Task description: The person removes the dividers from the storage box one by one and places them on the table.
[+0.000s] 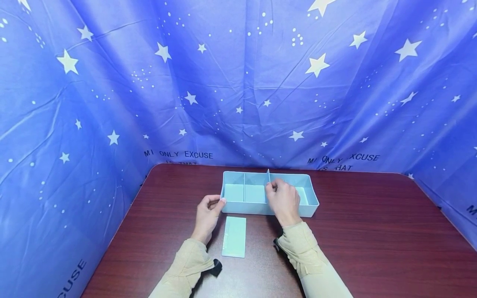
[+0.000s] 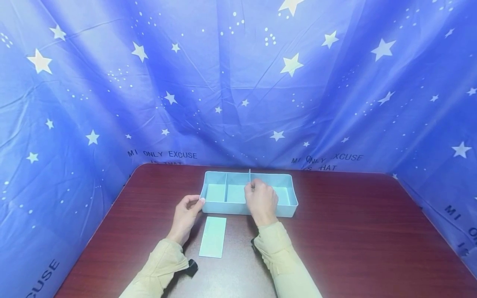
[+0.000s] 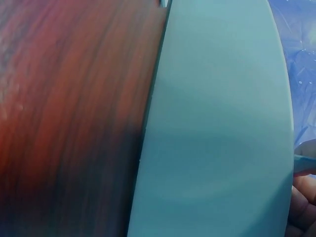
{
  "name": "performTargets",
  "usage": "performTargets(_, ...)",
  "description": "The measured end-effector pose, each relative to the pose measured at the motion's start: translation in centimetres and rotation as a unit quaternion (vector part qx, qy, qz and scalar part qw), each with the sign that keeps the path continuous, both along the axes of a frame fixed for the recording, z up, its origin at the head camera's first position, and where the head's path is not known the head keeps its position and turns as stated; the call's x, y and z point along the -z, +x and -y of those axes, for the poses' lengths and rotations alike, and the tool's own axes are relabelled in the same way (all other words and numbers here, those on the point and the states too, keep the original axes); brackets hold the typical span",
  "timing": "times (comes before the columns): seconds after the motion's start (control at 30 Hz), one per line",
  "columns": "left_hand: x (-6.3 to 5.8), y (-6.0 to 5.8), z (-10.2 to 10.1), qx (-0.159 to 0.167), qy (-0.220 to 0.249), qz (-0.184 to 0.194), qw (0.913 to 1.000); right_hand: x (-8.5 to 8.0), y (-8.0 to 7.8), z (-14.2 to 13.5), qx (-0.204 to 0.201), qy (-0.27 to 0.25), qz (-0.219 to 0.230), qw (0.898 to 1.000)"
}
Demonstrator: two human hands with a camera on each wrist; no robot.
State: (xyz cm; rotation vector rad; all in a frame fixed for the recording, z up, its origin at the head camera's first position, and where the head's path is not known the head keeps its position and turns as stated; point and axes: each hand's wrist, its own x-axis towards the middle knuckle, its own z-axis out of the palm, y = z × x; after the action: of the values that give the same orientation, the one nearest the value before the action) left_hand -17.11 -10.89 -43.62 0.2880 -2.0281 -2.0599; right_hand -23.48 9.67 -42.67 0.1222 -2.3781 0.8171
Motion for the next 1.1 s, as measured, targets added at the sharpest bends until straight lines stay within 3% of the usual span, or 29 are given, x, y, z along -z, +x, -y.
performTargets(0.37, -0.3, 0.1, -0.1, -0.004, 0.0, 0.005, 1.0, -0.2, 0.0, -0.1, 0.002, -0.003, -0.004, 1.0)
performTargets(0.63, 2.9, -1.7, 0.5, 0.0, 0.004, 0.01, 0.9999, -0.4, 0.0, -0.2, 0.001, -0.011, -0.022, 1.0)
performTargets(0.73, 3.3, -1.9, 0.6, -0.001, 0.005, 0.012, 0.9999, -0.4, 0.0, -0.2, 0.001, -0.014, -0.03, 0.999)
performTargets(0.83, 3.0, -1.8, 0.5, -0.002, 0.009, 0.014, 0.9999, -0.4, -0.1, -0.2, 0.004, -0.015, -0.038, 0.999)
performTargets(1.0, 0.8, -0.5, 0.1, -0.001, 0.003, 0.007, 1.0, -0.5, -0.1, -0.3, 0.007, -0.02, -0.047, 0.999)
performTargets(1.1, 0.0, 0.0, -0.1, 0.001, 0.0, 0.001, 1.0, -0.7, 0.0, -0.3, 0.009, -0.022, -0.046, 0.999)
